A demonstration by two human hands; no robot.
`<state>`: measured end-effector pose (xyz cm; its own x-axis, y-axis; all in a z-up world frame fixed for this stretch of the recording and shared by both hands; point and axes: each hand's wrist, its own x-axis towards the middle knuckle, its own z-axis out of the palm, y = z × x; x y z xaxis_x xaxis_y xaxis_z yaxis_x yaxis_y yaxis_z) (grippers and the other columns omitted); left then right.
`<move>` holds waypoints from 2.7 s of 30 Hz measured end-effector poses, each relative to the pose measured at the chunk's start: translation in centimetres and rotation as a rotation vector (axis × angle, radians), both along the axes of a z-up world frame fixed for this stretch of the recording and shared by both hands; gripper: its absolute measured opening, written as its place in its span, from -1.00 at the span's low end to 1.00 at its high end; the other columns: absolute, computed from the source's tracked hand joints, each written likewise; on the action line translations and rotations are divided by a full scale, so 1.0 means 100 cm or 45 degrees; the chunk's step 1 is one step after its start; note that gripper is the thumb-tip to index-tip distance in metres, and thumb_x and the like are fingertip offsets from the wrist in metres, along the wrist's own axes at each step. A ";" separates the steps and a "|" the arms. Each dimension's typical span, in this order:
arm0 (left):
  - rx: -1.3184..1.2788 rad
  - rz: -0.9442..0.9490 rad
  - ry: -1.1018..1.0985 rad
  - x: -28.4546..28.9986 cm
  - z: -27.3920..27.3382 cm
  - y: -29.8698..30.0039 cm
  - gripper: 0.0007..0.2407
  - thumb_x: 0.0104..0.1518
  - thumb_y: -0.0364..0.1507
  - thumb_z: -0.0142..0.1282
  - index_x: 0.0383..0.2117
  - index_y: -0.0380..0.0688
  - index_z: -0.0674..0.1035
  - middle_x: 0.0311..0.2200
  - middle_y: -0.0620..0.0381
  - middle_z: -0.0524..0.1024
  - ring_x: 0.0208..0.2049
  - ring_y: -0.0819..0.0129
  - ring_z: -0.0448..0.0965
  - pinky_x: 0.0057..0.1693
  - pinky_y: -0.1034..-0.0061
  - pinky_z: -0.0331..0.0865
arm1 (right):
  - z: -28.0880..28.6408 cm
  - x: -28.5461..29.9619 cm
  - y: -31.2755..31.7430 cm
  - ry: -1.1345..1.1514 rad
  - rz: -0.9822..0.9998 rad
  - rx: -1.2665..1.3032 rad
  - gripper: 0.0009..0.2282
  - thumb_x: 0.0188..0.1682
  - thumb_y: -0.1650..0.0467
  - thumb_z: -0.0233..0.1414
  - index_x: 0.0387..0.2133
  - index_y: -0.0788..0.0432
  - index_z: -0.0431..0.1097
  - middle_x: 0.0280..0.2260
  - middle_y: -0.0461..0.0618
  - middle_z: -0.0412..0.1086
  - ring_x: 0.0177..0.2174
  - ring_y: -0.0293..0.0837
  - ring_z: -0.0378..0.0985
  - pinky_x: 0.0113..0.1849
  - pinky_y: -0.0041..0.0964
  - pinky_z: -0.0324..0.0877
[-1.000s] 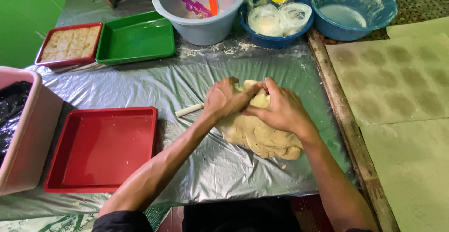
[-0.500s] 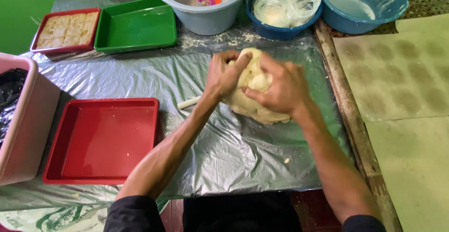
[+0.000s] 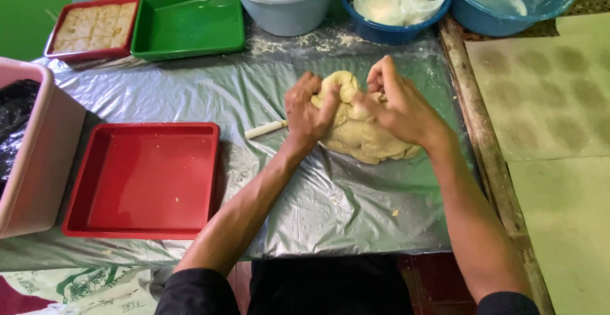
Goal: Kneading a large lump of dough on a table covered with plastic wrap.
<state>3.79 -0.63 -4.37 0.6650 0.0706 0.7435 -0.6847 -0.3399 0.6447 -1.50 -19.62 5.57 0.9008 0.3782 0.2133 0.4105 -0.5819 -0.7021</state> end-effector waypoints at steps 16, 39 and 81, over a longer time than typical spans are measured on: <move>0.254 -0.395 0.399 -0.020 0.005 0.037 -0.78 0.19 -0.29 -0.10 -0.29 -0.21 0.40 -0.38 -0.19 0.32 -0.24 -0.27 0.41 -0.06 0.08 0.31 | -0.028 0.013 0.062 -0.188 -0.433 -0.500 -0.43 0.15 -0.11 -0.29 -0.33 0.09 0.39 -0.33 0.16 0.50 -0.29 0.32 0.61 -0.26 0.27 0.45; 0.846 -0.507 1.388 -0.021 0.112 -0.009 0.01 -0.03 0.29 -0.83 0.09 -0.30 0.57 0.13 -0.33 0.48 0.29 -0.25 0.32 0.43 -0.14 -0.01 | -0.013 -0.007 0.012 -0.087 -0.219 0.615 -0.78 0.11 0.41 -0.17 -0.16 0.32 0.36 -0.27 0.12 0.46 -0.15 0.01 0.51 -0.05 -0.04 0.39; 0.905 0.265 0.965 -0.024 0.040 -0.034 -0.46 0.22 -0.12 -0.40 -0.55 -0.15 0.70 -0.53 -0.19 0.65 -0.30 -0.20 0.72 -0.11 -0.03 0.52 | -0.032 0.008 0.023 -0.082 -0.389 -0.308 -0.53 0.22 0.21 -0.27 -0.24 0.25 0.58 -0.25 0.31 0.55 -0.08 0.33 0.54 0.03 0.22 0.32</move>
